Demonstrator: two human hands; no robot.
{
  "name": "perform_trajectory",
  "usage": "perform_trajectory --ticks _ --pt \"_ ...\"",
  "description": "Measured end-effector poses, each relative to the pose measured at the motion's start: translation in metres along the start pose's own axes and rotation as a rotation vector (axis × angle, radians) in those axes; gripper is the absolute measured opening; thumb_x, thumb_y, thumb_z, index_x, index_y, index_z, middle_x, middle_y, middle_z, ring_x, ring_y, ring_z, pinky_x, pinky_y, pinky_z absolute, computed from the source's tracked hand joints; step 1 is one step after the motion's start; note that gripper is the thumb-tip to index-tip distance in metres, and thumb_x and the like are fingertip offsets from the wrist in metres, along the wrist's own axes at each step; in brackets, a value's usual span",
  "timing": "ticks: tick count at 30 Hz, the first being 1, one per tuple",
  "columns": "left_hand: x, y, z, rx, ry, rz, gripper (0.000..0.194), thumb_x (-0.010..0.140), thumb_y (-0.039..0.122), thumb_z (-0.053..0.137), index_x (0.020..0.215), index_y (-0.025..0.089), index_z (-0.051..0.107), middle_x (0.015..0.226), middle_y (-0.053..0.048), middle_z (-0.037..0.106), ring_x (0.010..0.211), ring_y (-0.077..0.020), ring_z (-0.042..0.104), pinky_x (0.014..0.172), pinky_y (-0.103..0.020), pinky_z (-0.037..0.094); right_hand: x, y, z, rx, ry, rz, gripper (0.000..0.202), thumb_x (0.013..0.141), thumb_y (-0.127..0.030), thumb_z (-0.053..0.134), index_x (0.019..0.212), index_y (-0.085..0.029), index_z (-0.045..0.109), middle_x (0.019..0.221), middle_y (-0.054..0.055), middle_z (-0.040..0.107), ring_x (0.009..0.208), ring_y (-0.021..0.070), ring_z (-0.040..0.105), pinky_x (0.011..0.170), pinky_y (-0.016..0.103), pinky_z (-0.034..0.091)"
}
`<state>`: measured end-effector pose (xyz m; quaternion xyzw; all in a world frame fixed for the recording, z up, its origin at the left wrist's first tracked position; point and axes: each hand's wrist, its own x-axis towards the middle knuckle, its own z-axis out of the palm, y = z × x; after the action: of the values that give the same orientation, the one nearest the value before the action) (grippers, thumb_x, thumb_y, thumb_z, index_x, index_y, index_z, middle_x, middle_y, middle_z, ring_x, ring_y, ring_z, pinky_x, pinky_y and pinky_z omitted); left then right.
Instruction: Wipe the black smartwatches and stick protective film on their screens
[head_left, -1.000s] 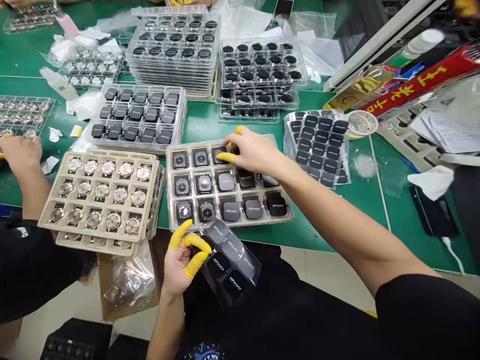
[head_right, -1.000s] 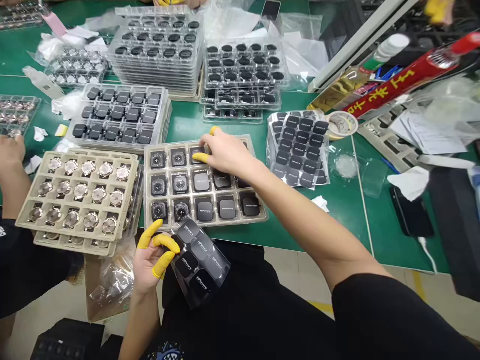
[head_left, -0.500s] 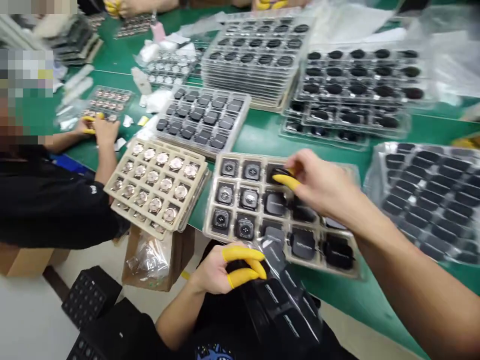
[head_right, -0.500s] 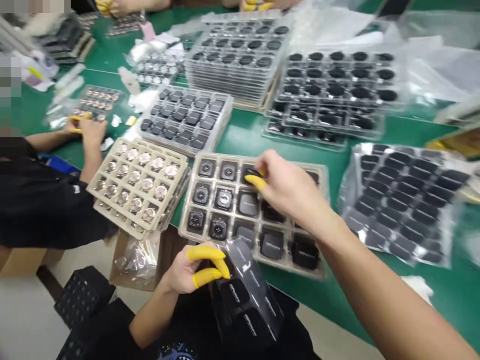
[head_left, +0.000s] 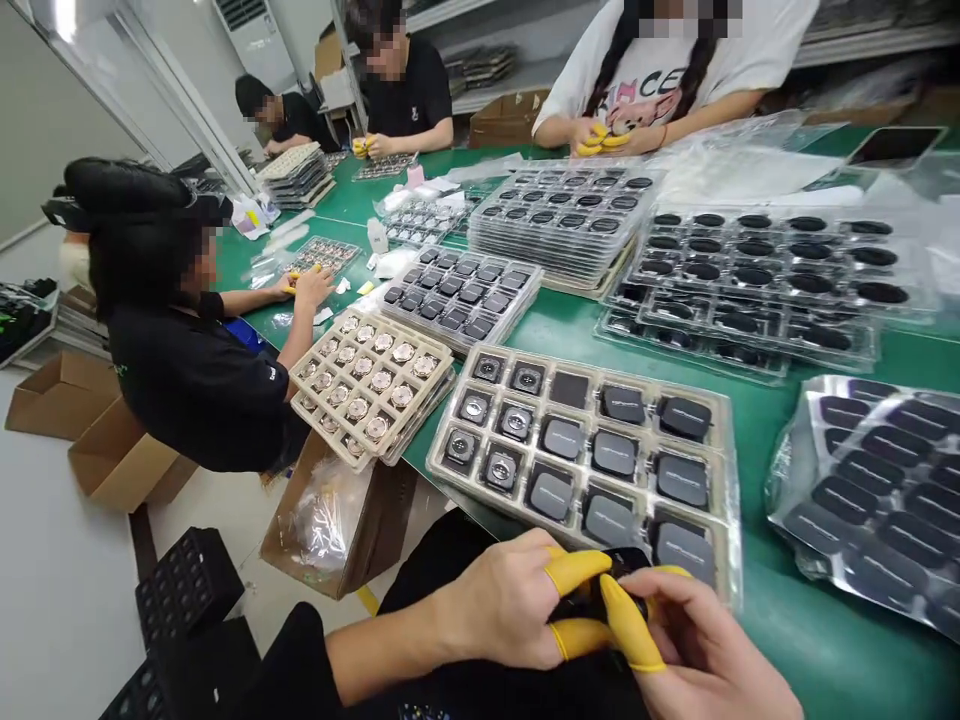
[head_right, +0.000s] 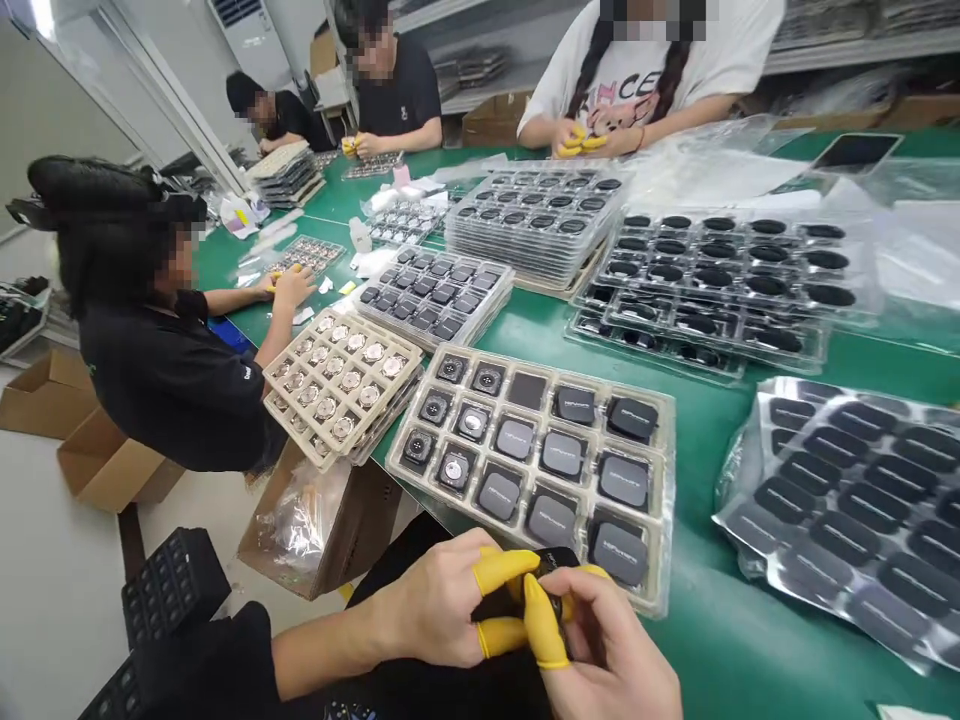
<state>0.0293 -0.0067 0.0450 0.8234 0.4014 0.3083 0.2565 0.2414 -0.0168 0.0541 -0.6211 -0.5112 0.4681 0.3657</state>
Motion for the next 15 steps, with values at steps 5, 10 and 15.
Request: perform_trajectory --ticks 5,10,15 --pt "-0.009 0.009 0.026 0.281 0.03 0.057 0.038 0.095 0.041 0.08 0.118 0.012 0.075 0.083 -0.013 0.075 0.075 -0.0313 0.071 0.058 -0.042 0.064 -0.005 0.019 -0.005 -0.03 0.024 -0.055 0.027 0.077 -0.053 0.087 0.094 -0.032 0.082 0.092 0.008 0.081 0.07 0.0271 0.072 0.057 0.037 0.062" --pt "-0.014 0.013 0.022 0.267 0.0 0.031 0.017 0.1 0.035 0.071 0.104 0.018 0.071 0.086 -0.014 0.076 0.078 -0.0319 0.07 0.062 -0.042 0.063 -0.014 -0.007 0.008 -0.007 -0.004 -0.171 0.02 0.08 -0.045 0.081 0.096 -0.033 0.082 0.09 0.007 0.082 0.067 0.0263 0.07 0.055 0.037 0.058" --pt "-0.027 0.022 -0.023 -0.106 0.05 -0.242 0.023 0.109 0.029 0.063 0.121 0.018 0.079 0.106 -0.015 0.085 0.091 -0.0288 0.079 0.082 -0.04 0.068 -0.015 -0.049 0.009 -0.029 -0.143 -0.348 0.026 0.096 -0.048 0.072 0.113 -0.03 0.083 0.085 0.005 0.078 0.065 0.0238 0.064 0.063 0.037 0.056"
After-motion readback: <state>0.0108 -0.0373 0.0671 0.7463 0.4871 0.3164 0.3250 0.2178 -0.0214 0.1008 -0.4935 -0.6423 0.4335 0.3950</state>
